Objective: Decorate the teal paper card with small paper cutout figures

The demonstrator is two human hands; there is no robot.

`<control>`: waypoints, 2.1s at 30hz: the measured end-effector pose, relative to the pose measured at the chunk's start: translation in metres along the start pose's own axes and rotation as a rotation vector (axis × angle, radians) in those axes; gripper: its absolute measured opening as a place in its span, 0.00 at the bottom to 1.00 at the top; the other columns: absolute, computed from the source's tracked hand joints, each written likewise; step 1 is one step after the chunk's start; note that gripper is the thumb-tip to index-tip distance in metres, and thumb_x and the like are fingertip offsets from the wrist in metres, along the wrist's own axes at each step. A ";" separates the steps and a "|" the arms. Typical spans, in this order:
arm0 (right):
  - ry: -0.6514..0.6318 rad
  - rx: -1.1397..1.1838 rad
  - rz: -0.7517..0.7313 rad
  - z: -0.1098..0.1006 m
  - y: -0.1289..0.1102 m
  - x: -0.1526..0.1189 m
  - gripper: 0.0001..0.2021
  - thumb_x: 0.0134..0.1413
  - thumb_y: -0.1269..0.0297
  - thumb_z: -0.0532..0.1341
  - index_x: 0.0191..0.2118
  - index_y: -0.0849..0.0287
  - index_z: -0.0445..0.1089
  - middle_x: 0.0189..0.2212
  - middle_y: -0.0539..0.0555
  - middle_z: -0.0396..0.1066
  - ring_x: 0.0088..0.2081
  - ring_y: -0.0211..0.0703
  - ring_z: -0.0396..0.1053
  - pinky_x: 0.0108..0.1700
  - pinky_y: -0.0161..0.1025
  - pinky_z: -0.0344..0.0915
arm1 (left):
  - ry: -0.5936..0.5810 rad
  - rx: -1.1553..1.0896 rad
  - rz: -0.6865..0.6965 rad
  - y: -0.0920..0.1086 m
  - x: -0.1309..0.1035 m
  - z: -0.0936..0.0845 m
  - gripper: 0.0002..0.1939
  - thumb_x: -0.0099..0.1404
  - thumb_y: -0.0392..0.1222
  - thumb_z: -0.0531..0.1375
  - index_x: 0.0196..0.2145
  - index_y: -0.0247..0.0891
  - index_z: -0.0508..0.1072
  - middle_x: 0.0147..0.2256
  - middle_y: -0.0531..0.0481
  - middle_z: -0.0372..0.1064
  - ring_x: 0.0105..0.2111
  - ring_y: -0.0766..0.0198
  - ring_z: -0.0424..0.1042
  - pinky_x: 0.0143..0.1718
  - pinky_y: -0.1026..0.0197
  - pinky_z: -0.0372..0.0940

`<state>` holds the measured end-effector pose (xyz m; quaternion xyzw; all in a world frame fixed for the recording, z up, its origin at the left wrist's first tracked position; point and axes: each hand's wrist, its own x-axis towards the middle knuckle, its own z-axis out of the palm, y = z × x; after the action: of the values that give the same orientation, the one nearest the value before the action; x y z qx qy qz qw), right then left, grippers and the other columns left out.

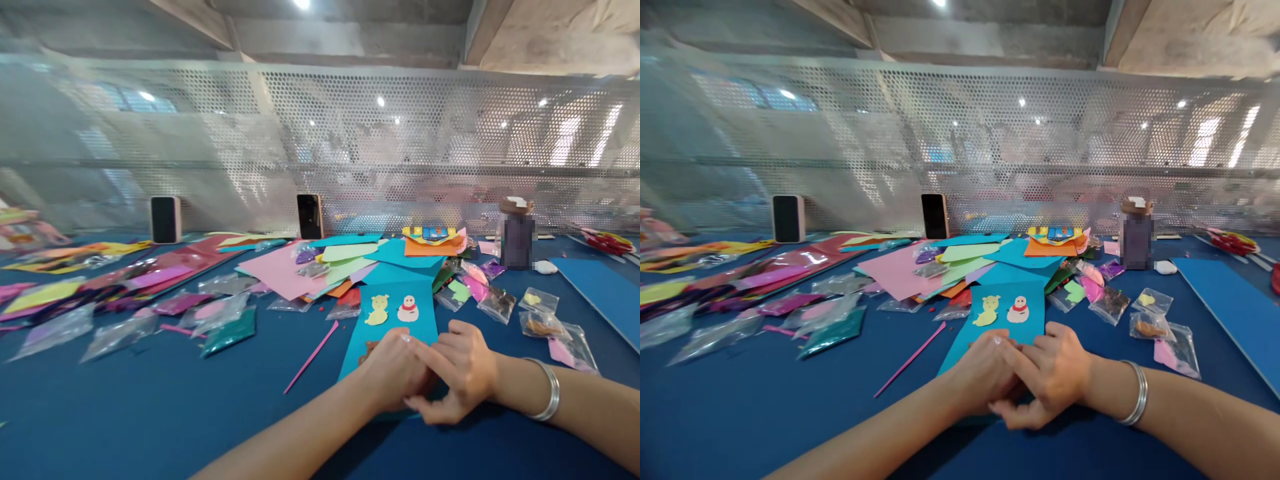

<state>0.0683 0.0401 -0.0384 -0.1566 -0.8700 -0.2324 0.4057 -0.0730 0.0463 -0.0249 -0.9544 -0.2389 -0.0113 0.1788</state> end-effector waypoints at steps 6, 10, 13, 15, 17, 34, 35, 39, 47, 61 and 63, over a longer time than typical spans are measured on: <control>-0.030 0.045 -0.007 0.002 -0.001 0.000 0.26 0.37 0.68 0.49 0.47 0.71 0.58 0.16 0.49 0.63 0.15 0.38 0.56 0.19 0.37 0.47 | 0.037 0.019 -0.029 -0.003 -0.001 0.005 0.05 0.49 0.34 0.53 0.18 0.36 0.64 0.17 0.51 0.65 0.16 0.63 0.63 0.17 0.63 0.50; 0.049 0.098 0.074 -0.004 0.001 0.002 0.23 0.38 0.73 0.49 0.46 0.66 0.57 0.17 0.48 0.63 0.16 0.37 0.58 0.20 0.36 0.51 | 0.247 -0.027 -0.045 -0.008 -0.005 0.006 0.08 0.53 0.35 0.50 0.20 0.37 0.65 0.17 0.52 0.65 0.14 0.65 0.60 0.17 0.63 0.45; 0.243 0.154 0.119 -0.008 0.001 0.005 0.23 0.40 0.72 0.50 0.47 0.64 0.53 0.22 0.50 0.65 0.21 0.38 0.63 0.22 0.35 0.55 | 0.485 -0.132 -0.059 -0.012 -0.010 0.000 0.11 0.55 0.36 0.48 0.19 0.37 0.65 0.15 0.54 0.62 0.13 0.68 0.57 0.17 0.64 0.44; 0.272 0.164 0.110 -0.008 0.001 0.007 0.22 0.41 0.70 0.50 0.47 0.63 0.52 0.22 0.50 0.64 0.20 0.38 0.62 0.22 0.35 0.54 | 0.604 -0.165 -0.085 -0.014 -0.014 -0.006 0.13 0.55 0.35 0.48 0.15 0.37 0.62 0.12 0.55 0.58 0.13 0.71 0.55 0.17 0.64 0.44; 0.160 0.115 0.146 -0.007 0.004 0.006 0.18 0.43 0.70 0.50 0.44 0.63 0.55 0.19 0.47 0.62 0.16 0.36 0.58 0.21 0.35 0.51 | 0.708 -0.152 -0.138 -0.017 -0.017 -0.012 0.15 0.56 0.34 0.49 0.13 0.36 0.59 0.11 0.56 0.54 0.13 0.72 0.52 0.18 0.64 0.45; -0.109 0.060 0.077 0.000 0.008 -0.001 0.11 0.44 0.72 0.49 0.37 0.62 0.60 0.16 0.46 0.61 0.15 0.35 0.56 0.19 0.36 0.46 | 0.666 0.068 -0.269 -0.031 -0.020 -0.011 0.20 0.60 0.38 0.49 0.11 0.36 0.61 0.11 0.55 0.58 0.12 0.71 0.53 0.18 0.64 0.44; -0.103 0.051 0.021 -0.001 0.007 0.000 0.13 0.45 0.71 0.49 0.40 0.62 0.60 0.16 0.46 0.61 0.16 0.35 0.56 0.19 0.36 0.46 | 0.651 0.088 -0.284 -0.032 -0.020 -0.009 0.20 0.60 0.39 0.49 0.11 0.36 0.62 0.10 0.55 0.58 0.12 0.71 0.53 0.18 0.65 0.43; -0.142 -0.055 -0.193 -0.004 0.005 0.000 0.23 0.48 0.71 0.49 0.53 0.60 0.54 0.14 0.44 0.58 0.15 0.36 0.52 0.20 0.36 0.44 | 0.654 0.083 -0.283 -0.030 -0.018 -0.009 0.20 0.59 0.38 0.49 0.11 0.36 0.62 0.10 0.55 0.59 0.11 0.71 0.53 0.18 0.65 0.43; -0.167 -0.231 -0.129 -0.001 0.014 -0.004 0.29 0.50 0.68 0.47 0.60 0.56 0.45 0.14 0.43 0.56 0.15 0.34 0.48 0.21 0.36 0.40 | 0.494 0.046 -0.293 -0.029 -0.021 -0.009 0.18 0.58 0.39 0.50 0.12 0.36 0.62 0.11 0.53 0.61 0.12 0.69 0.56 0.18 0.65 0.40; -0.194 -0.235 -0.323 -0.002 0.004 -0.001 0.24 0.53 0.74 0.48 0.56 0.55 0.53 0.10 0.41 0.49 0.13 0.33 0.47 0.18 0.35 0.40 | 0.705 0.005 -0.009 -0.017 -0.014 -0.009 0.17 0.59 0.35 0.49 0.13 0.36 0.60 0.11 0.56 0.55 0.13 0.70 0.51 0.17 0.63 0.42; -0.239 -0.240 -0.324 -0.001 0.004 -0.003 0.23 0.53 0.73 0.48 0.56 0.55 0.53 0.11 0.42 0.52 0.13 0.32 0.49 0.19 0.35 0.40 | 0.700 0.009 -0.016 -0.016 -0.013 -0.008 0.17 0.59 0.35 0.48 0.13 0.36 0.60 0.11 0.55 0.56 0.12 0.70 0.51 0.17 0.63 0.42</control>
<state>0.0728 0.0425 -0.0386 -0.0885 -0.8918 -0.3758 0.2360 -0.0919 0.0511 -0.0138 -0.8899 -0.1706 -0.3384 0.2541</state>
